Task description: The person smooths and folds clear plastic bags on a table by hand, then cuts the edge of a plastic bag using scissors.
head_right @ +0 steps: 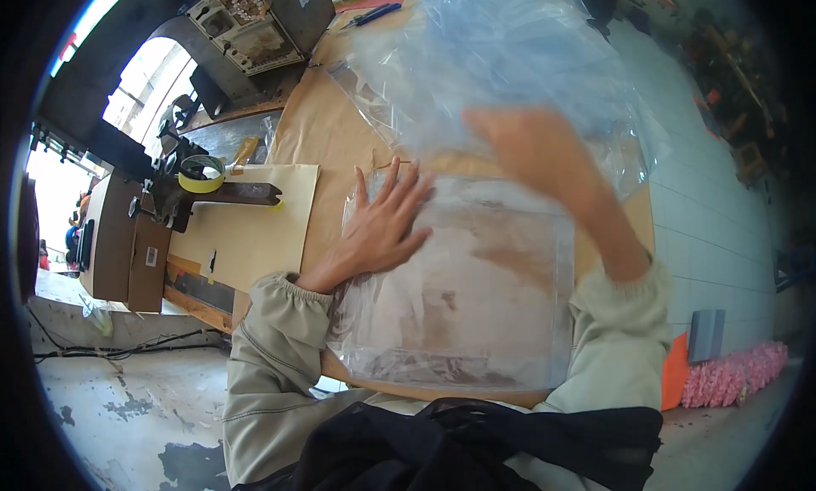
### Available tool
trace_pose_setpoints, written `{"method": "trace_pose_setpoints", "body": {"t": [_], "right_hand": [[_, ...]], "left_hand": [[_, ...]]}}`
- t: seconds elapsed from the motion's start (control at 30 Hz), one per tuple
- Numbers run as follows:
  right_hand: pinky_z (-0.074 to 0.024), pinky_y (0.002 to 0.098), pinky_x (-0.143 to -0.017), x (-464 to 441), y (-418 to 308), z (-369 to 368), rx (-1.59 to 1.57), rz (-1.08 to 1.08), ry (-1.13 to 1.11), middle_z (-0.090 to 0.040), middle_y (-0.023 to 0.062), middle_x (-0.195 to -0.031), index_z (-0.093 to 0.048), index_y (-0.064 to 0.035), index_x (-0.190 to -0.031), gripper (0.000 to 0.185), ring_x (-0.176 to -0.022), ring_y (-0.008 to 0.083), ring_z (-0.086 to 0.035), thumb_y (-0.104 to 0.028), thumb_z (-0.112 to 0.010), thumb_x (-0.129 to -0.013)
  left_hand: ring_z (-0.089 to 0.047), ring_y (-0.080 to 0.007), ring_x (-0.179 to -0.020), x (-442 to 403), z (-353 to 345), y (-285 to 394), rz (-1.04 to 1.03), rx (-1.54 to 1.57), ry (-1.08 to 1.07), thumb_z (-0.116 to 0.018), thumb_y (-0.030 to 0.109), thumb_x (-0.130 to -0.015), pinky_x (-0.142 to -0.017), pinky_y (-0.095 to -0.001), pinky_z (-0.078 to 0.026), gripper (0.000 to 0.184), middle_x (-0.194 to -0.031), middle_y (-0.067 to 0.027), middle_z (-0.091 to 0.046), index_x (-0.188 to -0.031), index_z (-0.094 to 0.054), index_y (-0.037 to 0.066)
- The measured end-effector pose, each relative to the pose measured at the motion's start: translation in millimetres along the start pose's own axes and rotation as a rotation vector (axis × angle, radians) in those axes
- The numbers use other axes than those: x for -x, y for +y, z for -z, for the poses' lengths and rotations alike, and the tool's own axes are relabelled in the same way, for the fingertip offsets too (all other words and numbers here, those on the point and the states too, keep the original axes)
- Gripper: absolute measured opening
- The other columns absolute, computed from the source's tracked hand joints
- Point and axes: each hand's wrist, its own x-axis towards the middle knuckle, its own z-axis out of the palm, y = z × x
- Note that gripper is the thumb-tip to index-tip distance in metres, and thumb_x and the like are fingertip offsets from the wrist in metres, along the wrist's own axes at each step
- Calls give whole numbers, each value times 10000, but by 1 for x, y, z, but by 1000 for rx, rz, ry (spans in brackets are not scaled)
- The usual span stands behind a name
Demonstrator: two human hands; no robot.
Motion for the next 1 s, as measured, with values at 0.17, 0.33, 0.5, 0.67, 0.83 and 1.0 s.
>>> {"method": "trace_pose_setpoints", "body": {"t": [0.17, 0.33, 0.5, 0.67, 0.83, 1.0], "right_hand": [[-535, 307, -684, 122, -120, 13, 177, 245, -447, -585, 163, -1218, -522, -15, -1274, 471, -848, 240, -634, -195, -573, -842], [-508, 331, -837, 141, -110, -10, -652, 343, -469, -520, 161, -1321, -537, -48, -1274, 495, -1062, 288, -588, -356, -574, -888], [-414, 384, -1002, 105, -37, -10, -660, -25, -226, -504, 171, -1338, -565, -60, -1237, 483, -1206, 339, -504, -415, -556, -910], [-288, 492, -1083, 103, -8, -72, -3, -264, 47, -350, 154, -1467, -410, -53, -1380, 645, -1360, 344, -314, -463, -544, -901], [-268, 509, -1086, 109, -13, -84, 45, -382, -10, -303, 229, -1468, -308, -25, -1426, 738, -1381, 353, -267, -414, -607, -875], [-364, 398, -1024, 115, 18, -88, -514, -642, 219, -461, 231, -1334, -377, -12, -1390, 660, -1222, 322, -467, -205, -684, -838]], "left_hand": [[-573, -301, -1136, -4, 1, -30, 697, 1301, 350, -314, 356, -981, -927, -362, -437, 508, -1180, -211, -588, -1360, -367, 23], [-577, -288, -1141, -10, 23, -43, 666, 1528, 249, -200, 414, -1000, -1036, -375, -357, 586, -1192, -259, -580, -1295, -407, -47], [-593, -294, -1120, -5, 28, -47, 408, 838, 245, -443, 346, -966, -1012, -346, -372, 451, -1205, -181, -603, -1267, -486, 14], [-310, -358, -1357, 19, 41, -33, 153, 264, -35, -521, 305, -925, -1112, -495, -209, 537, -1463, -170, -337, -1405, -376, 110], [-148, -365, -1424, 27, 33, -31, 181, -31, -235, -536, 414, -910, -1126, -552, -114, 666, -1542, -165, -171, -1475, -274, 177], [-312, -366, -1336, 27, 40, -37, 242, 181, -103, -687, 396, -801, -1077, -554, -211, 642, -1426, -180, -331, -1328, -432, 131]]}}
